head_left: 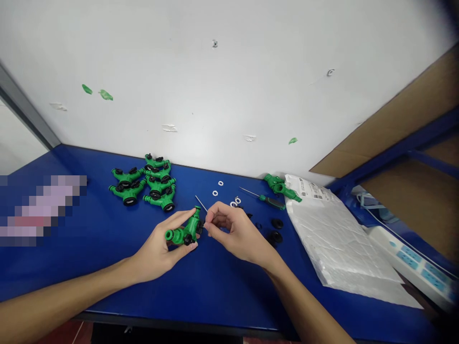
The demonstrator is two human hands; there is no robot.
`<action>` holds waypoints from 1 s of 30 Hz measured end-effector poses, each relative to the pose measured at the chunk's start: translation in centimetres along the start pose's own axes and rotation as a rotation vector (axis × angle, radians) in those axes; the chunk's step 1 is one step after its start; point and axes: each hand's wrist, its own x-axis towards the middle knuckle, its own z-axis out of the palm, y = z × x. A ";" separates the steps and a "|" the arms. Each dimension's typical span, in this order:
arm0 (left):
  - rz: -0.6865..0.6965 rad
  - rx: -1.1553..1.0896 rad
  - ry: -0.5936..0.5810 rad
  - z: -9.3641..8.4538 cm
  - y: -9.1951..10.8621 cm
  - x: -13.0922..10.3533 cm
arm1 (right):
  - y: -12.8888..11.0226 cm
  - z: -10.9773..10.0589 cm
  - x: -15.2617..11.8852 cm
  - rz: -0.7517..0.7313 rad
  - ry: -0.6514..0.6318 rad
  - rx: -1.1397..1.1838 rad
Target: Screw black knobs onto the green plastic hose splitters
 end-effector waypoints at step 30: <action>-0.257 -0.318 0.042 0.3 0.7 -0.3 | 1.0 1.8 0.0 -0.214 0.271 -0.275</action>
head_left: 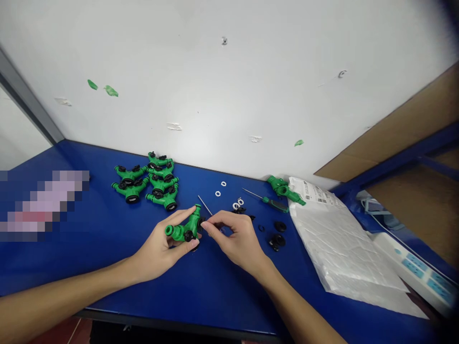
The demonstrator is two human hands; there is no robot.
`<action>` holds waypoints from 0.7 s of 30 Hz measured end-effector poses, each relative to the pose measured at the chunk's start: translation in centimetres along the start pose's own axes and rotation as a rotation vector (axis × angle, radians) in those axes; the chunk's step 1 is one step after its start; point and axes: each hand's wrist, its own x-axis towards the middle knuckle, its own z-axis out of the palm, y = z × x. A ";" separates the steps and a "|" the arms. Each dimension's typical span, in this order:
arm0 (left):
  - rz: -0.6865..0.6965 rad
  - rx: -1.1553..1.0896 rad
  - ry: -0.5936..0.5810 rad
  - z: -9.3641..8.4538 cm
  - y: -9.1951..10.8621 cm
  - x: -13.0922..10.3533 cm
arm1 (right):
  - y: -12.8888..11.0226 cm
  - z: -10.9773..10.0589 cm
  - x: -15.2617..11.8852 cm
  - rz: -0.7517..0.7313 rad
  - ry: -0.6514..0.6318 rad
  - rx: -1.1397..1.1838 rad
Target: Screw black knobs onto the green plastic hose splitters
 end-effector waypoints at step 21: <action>-0.070 -0.125 0.059 -0.3 0.6 0.6 | 3.2 -3.8 0.9 0.244 -0.012 -0.283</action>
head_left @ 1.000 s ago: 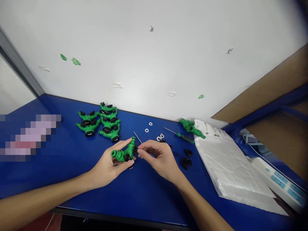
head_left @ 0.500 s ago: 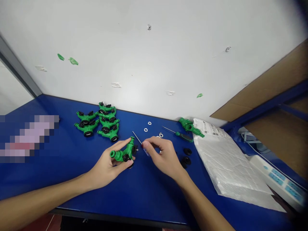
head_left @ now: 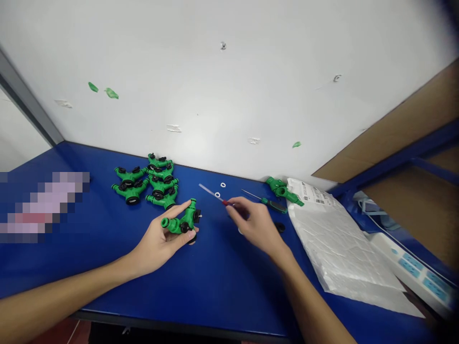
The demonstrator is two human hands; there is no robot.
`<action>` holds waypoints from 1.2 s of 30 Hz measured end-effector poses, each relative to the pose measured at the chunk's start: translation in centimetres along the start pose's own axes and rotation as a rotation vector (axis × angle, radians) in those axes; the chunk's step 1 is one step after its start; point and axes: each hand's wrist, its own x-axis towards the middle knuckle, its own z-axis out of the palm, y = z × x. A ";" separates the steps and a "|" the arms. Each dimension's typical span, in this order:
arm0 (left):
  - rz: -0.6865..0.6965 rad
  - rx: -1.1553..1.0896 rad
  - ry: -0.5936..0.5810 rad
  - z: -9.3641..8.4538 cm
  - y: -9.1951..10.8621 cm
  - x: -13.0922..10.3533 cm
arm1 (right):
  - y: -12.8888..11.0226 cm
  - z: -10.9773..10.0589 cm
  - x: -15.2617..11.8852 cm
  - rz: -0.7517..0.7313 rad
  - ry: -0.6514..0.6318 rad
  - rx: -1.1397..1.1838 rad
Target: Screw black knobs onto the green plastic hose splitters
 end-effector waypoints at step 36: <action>0.020 0.091 0.090 -0.3 0.0 0.6 | -0.2 -3.3 -1.6 -0.256 0.037 0.261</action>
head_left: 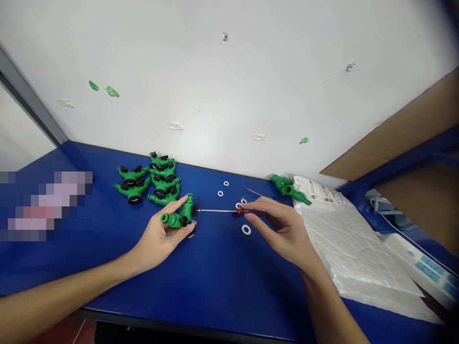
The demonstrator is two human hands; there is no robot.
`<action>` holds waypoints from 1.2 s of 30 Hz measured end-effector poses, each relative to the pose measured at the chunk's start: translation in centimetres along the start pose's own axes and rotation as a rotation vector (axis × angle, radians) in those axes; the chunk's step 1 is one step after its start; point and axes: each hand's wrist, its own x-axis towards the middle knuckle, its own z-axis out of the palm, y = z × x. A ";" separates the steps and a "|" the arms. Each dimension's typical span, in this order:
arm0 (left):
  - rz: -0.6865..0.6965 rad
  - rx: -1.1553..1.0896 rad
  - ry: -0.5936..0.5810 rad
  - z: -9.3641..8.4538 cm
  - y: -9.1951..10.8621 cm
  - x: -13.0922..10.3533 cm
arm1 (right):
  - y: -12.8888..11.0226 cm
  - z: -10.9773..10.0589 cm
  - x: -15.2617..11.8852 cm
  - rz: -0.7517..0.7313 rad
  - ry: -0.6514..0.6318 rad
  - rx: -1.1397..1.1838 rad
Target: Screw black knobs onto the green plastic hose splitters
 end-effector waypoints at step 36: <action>0.086 0.160 -0.026 -0.2 -0.8 -0.4 | -0.3 1.7 -0.5 0.047 0.008 -0.169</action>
